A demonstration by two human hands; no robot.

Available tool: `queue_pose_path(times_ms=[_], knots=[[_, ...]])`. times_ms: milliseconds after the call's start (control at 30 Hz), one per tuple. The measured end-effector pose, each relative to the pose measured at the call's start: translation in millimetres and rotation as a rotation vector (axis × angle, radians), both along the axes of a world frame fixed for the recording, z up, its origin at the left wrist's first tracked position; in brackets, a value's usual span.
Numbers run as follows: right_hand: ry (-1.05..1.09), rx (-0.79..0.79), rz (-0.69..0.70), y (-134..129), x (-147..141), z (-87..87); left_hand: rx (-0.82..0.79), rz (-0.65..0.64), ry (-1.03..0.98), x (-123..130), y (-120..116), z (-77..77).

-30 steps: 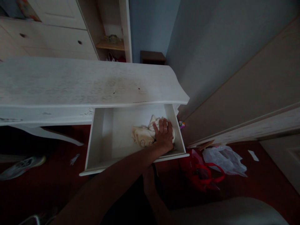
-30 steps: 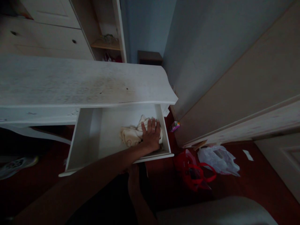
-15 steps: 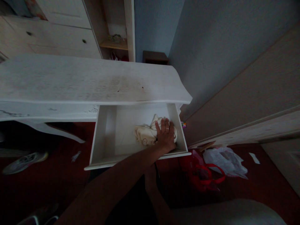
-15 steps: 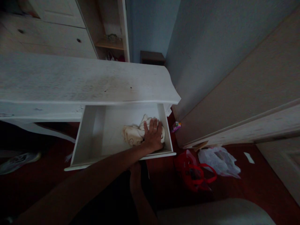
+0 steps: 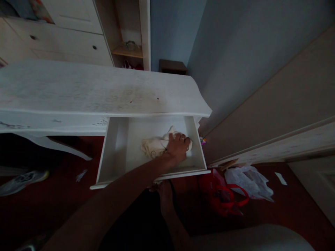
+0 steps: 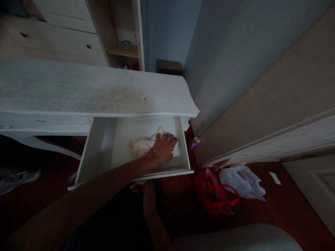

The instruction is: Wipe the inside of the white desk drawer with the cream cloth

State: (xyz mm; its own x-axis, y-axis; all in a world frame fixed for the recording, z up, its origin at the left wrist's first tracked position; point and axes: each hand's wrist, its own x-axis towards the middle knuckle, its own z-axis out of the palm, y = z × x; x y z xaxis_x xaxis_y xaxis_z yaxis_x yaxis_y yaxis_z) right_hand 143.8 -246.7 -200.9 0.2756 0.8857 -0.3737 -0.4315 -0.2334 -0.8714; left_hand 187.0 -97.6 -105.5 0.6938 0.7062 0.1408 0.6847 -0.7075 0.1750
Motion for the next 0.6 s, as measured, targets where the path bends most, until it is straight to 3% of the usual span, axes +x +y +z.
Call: queue_pose_path(times_ms=[100,200,400,500,600], knots=[[0.015,0.001,0.021,2,0,3.2,-0.006,-0.084,0.019,-15,12,6.1],[-0.019,0.024,0.037,1,1,0.6,-0.028,-0.088,0.008,-31,23,10.3],[-0.064,0.057,0.067,-1,3,-1.6,-0.009,-0.076,-0.204,-59,40,28.7],[-0.109,0.066,0.079,1,3,0.0,0.083,-0.115,-0.368,-60,51,46.9],[-0.109,0.072,0.056,3,2,-4.2,0.154,-0.156,-0.501,-45,61,62.3]])
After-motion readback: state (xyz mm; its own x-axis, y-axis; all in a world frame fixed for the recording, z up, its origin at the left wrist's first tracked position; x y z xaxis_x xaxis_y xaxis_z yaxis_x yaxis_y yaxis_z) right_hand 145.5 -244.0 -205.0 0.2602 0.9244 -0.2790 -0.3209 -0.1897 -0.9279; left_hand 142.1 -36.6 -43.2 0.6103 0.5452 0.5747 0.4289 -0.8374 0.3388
